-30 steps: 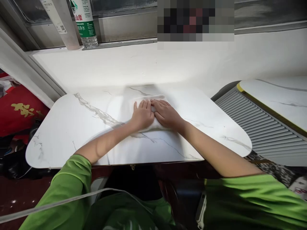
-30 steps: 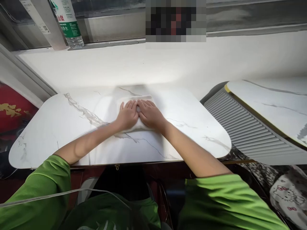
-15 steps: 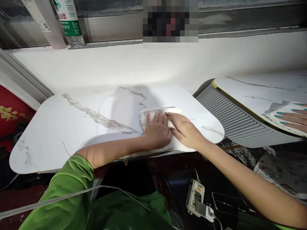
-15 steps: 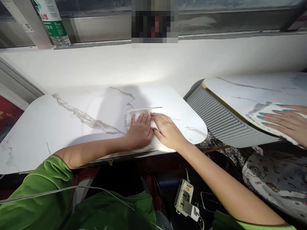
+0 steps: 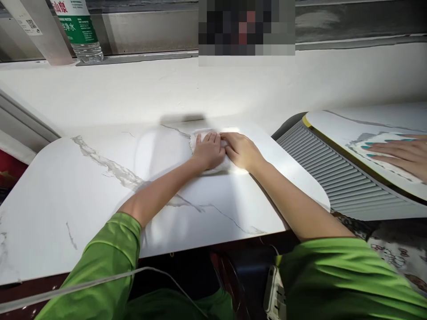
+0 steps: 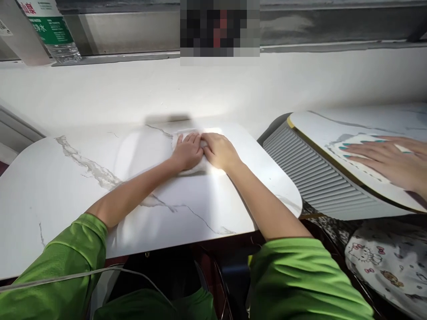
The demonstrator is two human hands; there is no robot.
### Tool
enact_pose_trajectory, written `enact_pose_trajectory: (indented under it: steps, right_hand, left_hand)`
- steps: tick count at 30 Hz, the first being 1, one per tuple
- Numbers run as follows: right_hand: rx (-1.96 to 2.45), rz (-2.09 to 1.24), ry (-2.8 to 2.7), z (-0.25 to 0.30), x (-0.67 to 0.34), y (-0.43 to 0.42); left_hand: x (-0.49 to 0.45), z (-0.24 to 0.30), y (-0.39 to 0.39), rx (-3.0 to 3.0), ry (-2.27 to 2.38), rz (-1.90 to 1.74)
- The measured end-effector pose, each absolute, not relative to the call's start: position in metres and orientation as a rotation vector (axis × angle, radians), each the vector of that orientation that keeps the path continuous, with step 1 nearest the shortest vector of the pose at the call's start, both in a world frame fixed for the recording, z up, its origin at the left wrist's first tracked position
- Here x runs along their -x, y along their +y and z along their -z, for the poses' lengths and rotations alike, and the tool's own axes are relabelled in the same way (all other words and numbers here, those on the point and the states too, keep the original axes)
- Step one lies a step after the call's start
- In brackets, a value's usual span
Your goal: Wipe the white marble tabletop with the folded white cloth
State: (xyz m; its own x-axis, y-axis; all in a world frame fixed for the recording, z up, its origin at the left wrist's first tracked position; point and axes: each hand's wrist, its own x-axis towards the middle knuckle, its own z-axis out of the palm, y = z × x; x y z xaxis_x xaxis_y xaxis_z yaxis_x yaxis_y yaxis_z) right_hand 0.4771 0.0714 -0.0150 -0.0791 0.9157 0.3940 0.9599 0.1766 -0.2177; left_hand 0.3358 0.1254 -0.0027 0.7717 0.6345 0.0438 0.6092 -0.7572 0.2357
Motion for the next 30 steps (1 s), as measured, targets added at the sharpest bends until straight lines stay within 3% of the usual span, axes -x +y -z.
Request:
enact_pose_trajectory:
  steps: [7,14,22,30]
  right_hand:
    - [1.850,0.165,-2.000,0.019,-0.490,0.139]
    - [1.855,0.184,-1.963,0.026,-0.491,0.143]
    - [1.809,0.210,-2.034,0.025,-0.448,0.089]
    - [1.743,0.260,-2.059,0.025,-0.371,-0.026]
  left_hand:
    - [-0.348,0.004,0.189,-2.759,1.000,-0.244]
    - [-0.345,0.001,0.189,-2.769,1.010,-0.220]
    - [-0.299,-0.005,0.134,-2.778,1.014,-0.150]
    - [-0.218,-0.007,0.033,-2.887,0.892,-0.141]
